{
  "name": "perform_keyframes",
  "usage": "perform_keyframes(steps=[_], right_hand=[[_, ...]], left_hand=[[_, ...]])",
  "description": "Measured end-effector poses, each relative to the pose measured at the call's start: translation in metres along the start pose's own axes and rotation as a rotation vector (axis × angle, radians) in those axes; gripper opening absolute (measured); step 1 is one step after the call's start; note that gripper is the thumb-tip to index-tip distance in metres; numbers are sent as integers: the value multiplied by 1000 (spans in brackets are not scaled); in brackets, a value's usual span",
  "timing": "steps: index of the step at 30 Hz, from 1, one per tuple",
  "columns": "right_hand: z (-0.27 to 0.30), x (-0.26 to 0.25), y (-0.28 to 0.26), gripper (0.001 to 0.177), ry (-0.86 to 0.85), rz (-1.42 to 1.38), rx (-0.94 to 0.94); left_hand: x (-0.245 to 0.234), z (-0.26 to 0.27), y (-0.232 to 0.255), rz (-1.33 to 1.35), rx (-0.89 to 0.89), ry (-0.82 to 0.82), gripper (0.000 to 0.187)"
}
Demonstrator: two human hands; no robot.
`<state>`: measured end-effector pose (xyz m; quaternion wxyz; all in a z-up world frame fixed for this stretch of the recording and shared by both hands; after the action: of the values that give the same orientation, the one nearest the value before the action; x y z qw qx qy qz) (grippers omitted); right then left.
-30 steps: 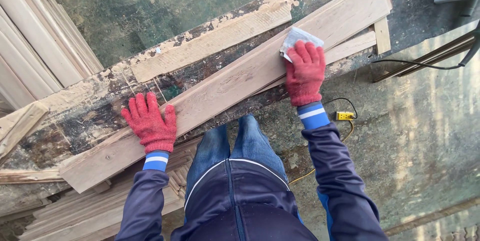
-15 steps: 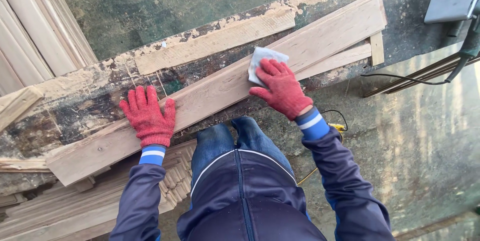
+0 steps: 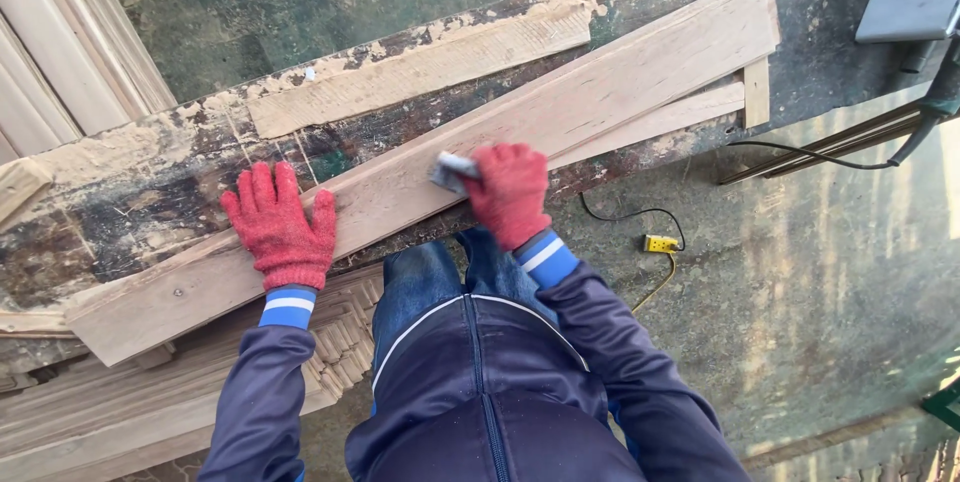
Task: Sanding a wooden board using an electric sander and manual sandpaper.
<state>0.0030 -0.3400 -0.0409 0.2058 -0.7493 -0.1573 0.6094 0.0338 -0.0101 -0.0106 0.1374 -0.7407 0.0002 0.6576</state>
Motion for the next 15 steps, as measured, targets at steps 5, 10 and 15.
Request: perform_keyframes(steps=[5, 10, 15], right_hand=[[-3, -1, 45, 33, 13, 199, -186], [-31, -33, 84, 50, 242, 446, 13], [-4, -31, -25, 63, -23, 3, 15]], left_hand=[[-4, -1, 0, 23, 20, 22, 67], [-2, -1, -2, 42, 7, 28, 67], [-4, -1, -1, 45, 19, 28, 66]])
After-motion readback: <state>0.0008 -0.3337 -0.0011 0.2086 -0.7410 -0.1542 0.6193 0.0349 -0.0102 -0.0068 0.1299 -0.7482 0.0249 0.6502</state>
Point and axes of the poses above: each hand's wrist, its own z-axis away from the middle knuckle, its own x-axis out of the palm, y = z × x, the point moved 4 cm from there along -z, towards the middle knuckle, and after that the axes turned 13 degrees about -z, right-handed, at the moved point
